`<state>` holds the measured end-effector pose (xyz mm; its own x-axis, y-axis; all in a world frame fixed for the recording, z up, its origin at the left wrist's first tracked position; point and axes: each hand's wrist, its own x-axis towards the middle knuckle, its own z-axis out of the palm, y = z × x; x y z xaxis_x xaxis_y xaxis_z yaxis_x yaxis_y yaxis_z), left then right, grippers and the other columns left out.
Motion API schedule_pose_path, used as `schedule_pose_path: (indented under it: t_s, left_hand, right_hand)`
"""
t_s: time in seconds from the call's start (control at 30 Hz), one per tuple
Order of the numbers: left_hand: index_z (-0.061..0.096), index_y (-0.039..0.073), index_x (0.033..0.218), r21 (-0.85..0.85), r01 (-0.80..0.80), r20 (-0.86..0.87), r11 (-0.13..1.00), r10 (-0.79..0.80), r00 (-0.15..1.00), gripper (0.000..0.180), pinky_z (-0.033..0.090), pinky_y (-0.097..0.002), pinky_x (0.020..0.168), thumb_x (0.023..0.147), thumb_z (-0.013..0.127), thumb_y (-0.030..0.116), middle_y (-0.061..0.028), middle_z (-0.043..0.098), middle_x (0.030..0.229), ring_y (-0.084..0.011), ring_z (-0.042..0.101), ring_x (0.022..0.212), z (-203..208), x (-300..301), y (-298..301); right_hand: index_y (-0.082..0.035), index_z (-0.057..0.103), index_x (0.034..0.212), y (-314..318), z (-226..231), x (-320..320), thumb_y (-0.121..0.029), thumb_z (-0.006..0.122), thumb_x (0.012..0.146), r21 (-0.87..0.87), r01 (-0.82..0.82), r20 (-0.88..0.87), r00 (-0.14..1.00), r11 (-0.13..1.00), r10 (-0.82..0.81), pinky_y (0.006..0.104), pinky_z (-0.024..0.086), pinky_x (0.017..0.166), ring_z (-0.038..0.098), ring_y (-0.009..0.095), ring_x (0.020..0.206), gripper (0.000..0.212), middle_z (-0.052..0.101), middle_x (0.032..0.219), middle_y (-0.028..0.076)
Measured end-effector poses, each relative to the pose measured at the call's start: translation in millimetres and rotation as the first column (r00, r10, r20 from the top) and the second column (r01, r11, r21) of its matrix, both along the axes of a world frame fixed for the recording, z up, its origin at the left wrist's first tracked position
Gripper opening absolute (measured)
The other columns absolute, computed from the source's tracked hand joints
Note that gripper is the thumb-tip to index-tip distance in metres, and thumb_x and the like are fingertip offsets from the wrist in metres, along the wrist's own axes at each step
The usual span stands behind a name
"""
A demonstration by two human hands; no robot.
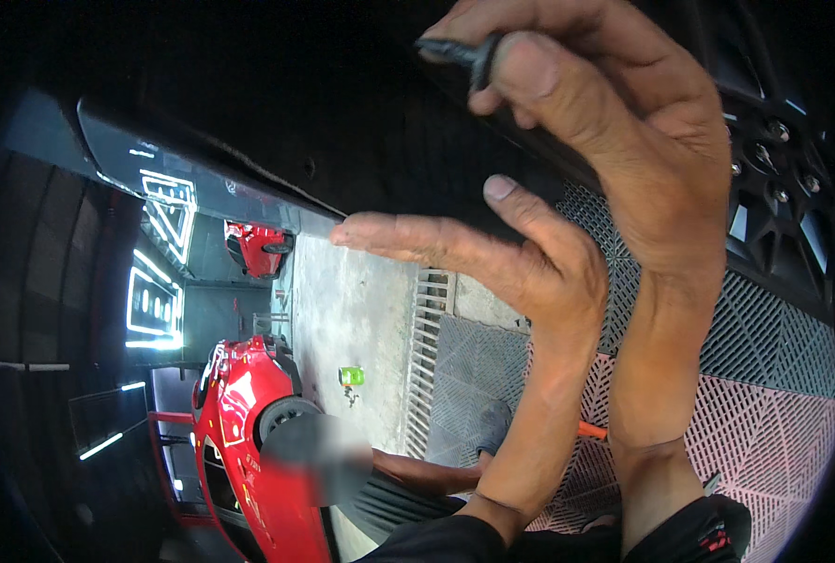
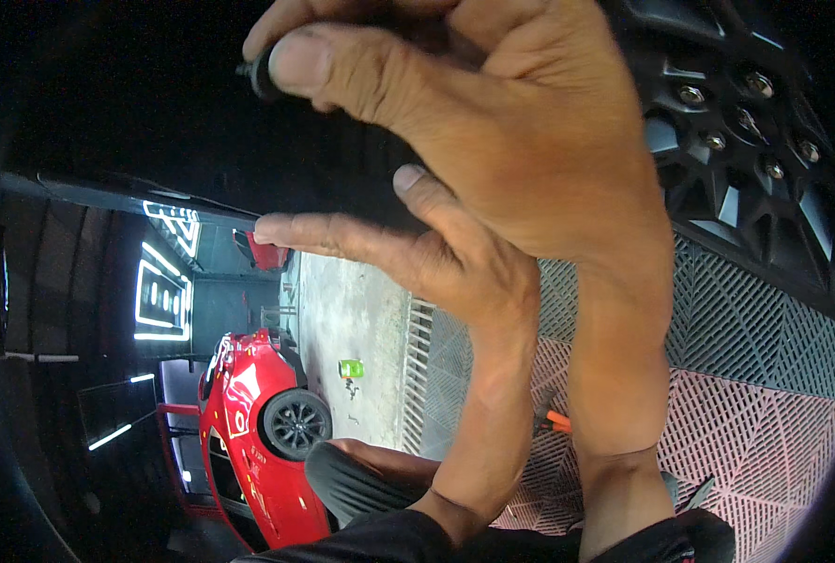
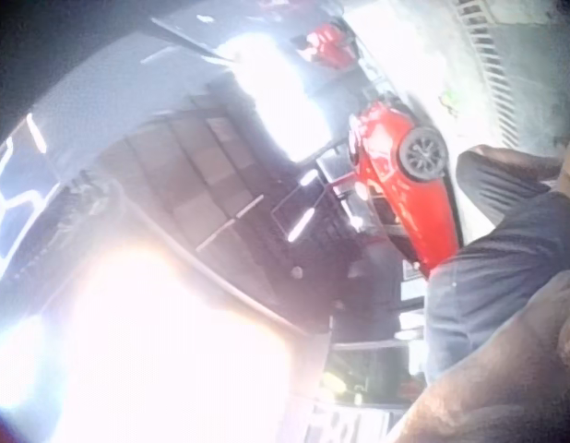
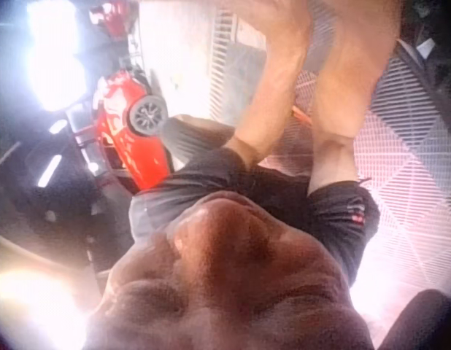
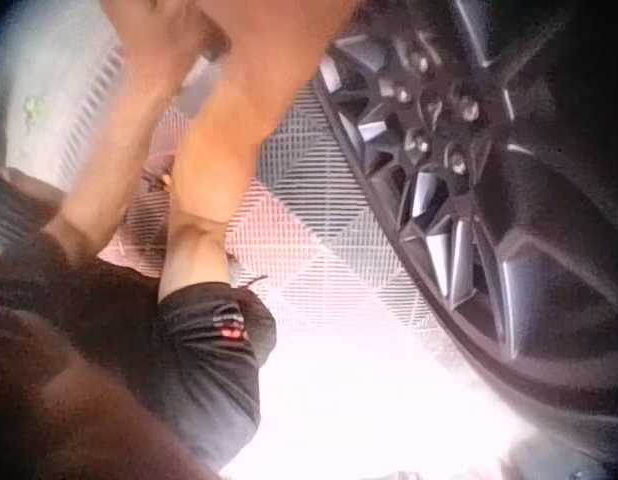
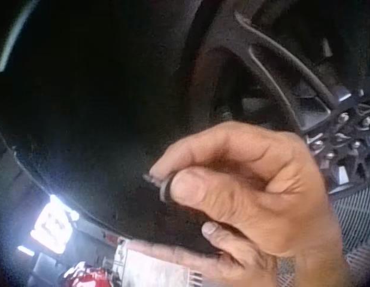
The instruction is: The person aligns and secures a car front bumper to the vehicle using plastic fasteners. They repeatedly position the bumper, insert fasteners into holes, and press them to lock the bumper in place.
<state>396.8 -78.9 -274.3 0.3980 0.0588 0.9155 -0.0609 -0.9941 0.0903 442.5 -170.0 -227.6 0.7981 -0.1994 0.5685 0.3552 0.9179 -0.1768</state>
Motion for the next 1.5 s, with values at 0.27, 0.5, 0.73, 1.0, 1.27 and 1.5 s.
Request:
schedule_pose_path:
  t_s: [0.27, 0.5, 0.73, 1.0, 1.27, 1.5]
  left_hand:
    - [0.001, -0.011, 0.153, -0.033, -0.004, 0.028, 0.999, 0.005, 1.000, 0.076, 0.000, -0.0570, 0.127, 0.104, 0.050, 0.021, -0.0360, -0.006, 0.165, -0.0490, -0.007, 0.155, -8.1, 4.7, -9.3]
    - [0.008, -0.009, 0.147, -0.079, 0.047, 0.053, 0.996, -0.043, 0.998, 0.067, 0.002, -0.0557, 0.126, 0.103, 0.051, 0.019, -0.0343, -0.001, 0.164, -0.0468, -0.002, 0.155, -11.7, -3.6, 3.4]
    - [0.016, -0.007, 0.141, -0.154, 0.167, 0.084, 0.974, -0.155, 0.984, 0.058, 0.005, -0.0545, 0.126, 0.102, 0.051, 0.017, -0.0326, 0.004, 0.164, -0.0446, 0.003, 0.154, -11.2, -8.5, 0.5]
    - [0.024, -0.005, 0.134, -0.244, 0.322, 0.124, 0.915, -0.300, 0.946, 0.047, 0.008, -0.0531, 0.126, 0.101, 0.052, 0.014, -0.0306, 0.009, 0.162, -0.0420, 0.008, 0.153, -10.7, -21.5, 1.4]
    - [0.032, -0.003, 0.127, -0.263, 0.397, 0.143, 0.879, -0.371, 0.917, 0.037, 0.011, -0.0517, 0.126, 0.100, 0.052, 0.011, -0.0286, 0.015, 0.161, -0.0395, 0.013, 0.153, -4.9, -30.5, 5.2]
    - [0.039, -0.001, 0.121, -0.276, 0.434, 0.160, 0.857, -0.404, 0.900, 0.028, 0.014, -0.0504, 0.126, 0.099, 0.053, 0.009, -0.0269, 0.020, 0.160, -0.0373, 0.018, 0.152, -3.2, -40.6, 1.2]
  right_hand:
    - [0.002, 0.074, 0.102, -14.6, -0.9, -4.3, -0.006, 0.071, 0.094, -0.306, 0.412, 0.404, 0.872, 0.858, -0.274, 0.0263, 0.060, 0.070, 0.075, 0.017, 0.087, 0.012, 0.074, 0.116, 0.020]
    - [-0.003, 0.077, 0.084, 27.5, 2.8, -32.0, -0.005, 0.081, 0.078, -0.361, 0.686, 0.514, 0.711, 0.632, -0.479, 0.0272, 0.057, 0.065, 0.070, 0.015, 0.080, 0.008, 0.078, 0.114, 0.009]
    - [-0.002, 0.078, 0.084, 18.2, 2.8, -32.3, -0.007, 0.080, 0.080, -0.406, 0.745, 0.524, 0.664, 0.529, -0.533, 0.0302, 0.055, 0.065, 0.069, 0.014, 0.079, 0.007, 0.079, 0.114, 0.009]
    - [0.001, 0.072, 0.087, 3.9, 0.4, -38.2, -0.006, 0.074, 0.087, -0.482, 0.669, 0.510, 0.739, 0.566, -0.439, 0.0352, 0.058, 0.072, 0.073, 0.020, 0.084, 0.008, 0.076, 0.118, 0.015]
    - [0.009, 0.053, 0.130, 38.0, -6.4, -105.8, -0.018, 0.061, 0.098, -0.756, 0.449, 0.346, 0.892, 0.477, -0.291, 0.0468, 0.040, 0.117, 0.055, 0.034, 0.132, 0.043, 0.051, 0.147, 0.029]
    - [0.006, 0.048, 0.136, 81.9, -6.5, -111.4, -0.018, 0.057, 0.100, -0.780, 0.431, 0.272, 0.886, 0.454, -0.376, 0.0484, 0.042, 0.110, 0.057, 0.035, 0.123, 0.044, 0.052, 0.141, 0.029]
